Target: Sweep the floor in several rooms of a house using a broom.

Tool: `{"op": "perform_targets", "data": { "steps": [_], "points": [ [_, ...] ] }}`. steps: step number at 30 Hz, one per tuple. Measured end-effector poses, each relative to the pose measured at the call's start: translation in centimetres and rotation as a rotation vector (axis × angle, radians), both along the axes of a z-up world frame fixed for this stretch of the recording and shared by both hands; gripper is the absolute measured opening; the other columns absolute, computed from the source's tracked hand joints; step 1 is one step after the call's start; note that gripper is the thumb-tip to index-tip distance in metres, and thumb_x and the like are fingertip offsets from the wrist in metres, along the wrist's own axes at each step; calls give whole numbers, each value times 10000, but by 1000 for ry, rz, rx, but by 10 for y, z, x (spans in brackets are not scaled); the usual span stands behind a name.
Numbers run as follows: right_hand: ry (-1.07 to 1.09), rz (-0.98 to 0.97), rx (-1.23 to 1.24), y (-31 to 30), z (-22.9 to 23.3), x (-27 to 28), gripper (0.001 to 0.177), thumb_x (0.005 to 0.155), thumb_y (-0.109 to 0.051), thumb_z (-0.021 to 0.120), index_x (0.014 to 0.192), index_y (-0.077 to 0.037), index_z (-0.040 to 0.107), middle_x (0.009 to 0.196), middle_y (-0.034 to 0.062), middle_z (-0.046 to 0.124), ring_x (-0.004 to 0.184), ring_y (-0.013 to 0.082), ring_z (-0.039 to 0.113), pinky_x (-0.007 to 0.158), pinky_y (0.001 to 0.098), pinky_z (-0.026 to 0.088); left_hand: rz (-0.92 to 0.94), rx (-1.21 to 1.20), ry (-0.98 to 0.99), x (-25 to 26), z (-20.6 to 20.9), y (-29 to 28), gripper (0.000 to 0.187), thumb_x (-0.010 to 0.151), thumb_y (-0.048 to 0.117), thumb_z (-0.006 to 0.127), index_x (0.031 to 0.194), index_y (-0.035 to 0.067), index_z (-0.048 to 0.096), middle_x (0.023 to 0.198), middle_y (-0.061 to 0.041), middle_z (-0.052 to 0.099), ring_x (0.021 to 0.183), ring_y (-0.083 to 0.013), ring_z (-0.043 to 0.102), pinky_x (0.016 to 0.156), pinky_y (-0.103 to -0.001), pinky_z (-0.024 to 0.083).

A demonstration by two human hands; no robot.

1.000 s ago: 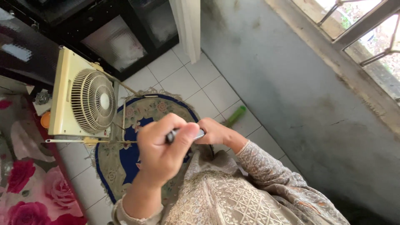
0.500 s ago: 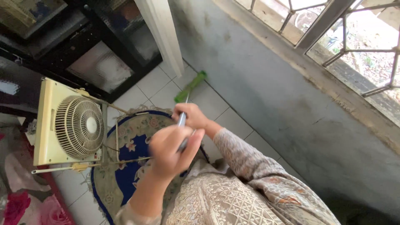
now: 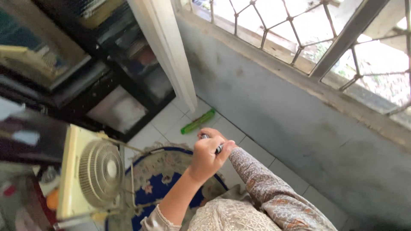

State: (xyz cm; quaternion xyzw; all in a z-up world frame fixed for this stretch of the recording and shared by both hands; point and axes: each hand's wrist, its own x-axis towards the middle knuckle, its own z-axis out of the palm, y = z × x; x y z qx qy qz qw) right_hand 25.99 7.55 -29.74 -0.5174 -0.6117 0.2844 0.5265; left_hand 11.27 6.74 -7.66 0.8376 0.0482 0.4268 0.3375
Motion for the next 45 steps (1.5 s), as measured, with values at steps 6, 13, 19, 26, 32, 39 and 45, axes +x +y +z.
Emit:
{"op": "perform_targets", "data": {
  "steps": [6, 13, 19, 26, 32, 39, 45],
  "points": [
    [556, -163, 65, -1, 9, -71, 528, 987, -493, 536, 1255, -39, 566, 1087, 110, 643, 996, 187, 617, 900, 349, 531, -130, -53, 109, -22, -13, 35, 287, 939, 203, 751, 722, 68, 621, 615, -97, 619, 598, -295, 596, 690, -407, 416],
    [768, -387, 701, 39, -55, -110, 669, 1090, -619, 419, 1165, 11, 630, 1088, 159, 674, 1012, 237, 644, 892, 378, 540, -353, 140, 175, -24, 32, 57, 313, 865, 238, 768, 629, 98, 619, 489, -43, 536, 468, -286, 471, 673, -464, 346],
    [700, -422, 757, 14, -40, -83, 574, 1129, -562, 484, 1095, -9, 634, 1100, 162, 676, 1038, 242, 642, 901, 395, 533, -922, 117, 218, -10, 36, 68, 260, 941, 279, 749, 779, 106, 643, 589, -30, 515, 548, -233, 536, 534, -348, 330],
    [451, -509, 166, -63, -10, -65, 485, 1021, -510, 560, 1171, -51, 608, 1151, 82, 627, 1100, 155, 587, 947, 334, 486, -1103, -135, 112, -4, 37, 25, 233, 964, 203, 763, 831, 51, 647, 636, -49, 565, 528, -179, 523, 525, -295, 404],
    [311, -635, -42, -134, 30, -66, 340, 928, -374, 710, 986, -53, 614, 942, 52, 611, 913, 113, 557, 802, 356, 483, -847, -259, -33, -11, 25, -11, 213, 954, 179, 760, 848, 29, 652, 676, -30, 587, 578, -125, 548, 544, -267, 431],
    [-35, -908, -351, -260, -45, -99, 287, 786, -225, 786, 685, -39, 593, 653, 153, 578, 596, 297, 530, 579, 416, 440, -882, -691, 10, -9, -5, -65, 255, 1034, 222, 668, 911, 7, 610, 710, -4, 625, 591, -77, 546, 549, -226, 439],
    [-194, -1111, -327, -301, -58, -120, 147, 743, -145, 730, 708, -73, 607, 713, 155, 633, 692, 371, 607, 655, 455, 478, -937, -847, 47, -12, -28, -80, 276, 1060, 231, 678, 956, -17, 614, 724, -41, 600, 606, -108, 559, 553, -265, 487]
  ]
}}
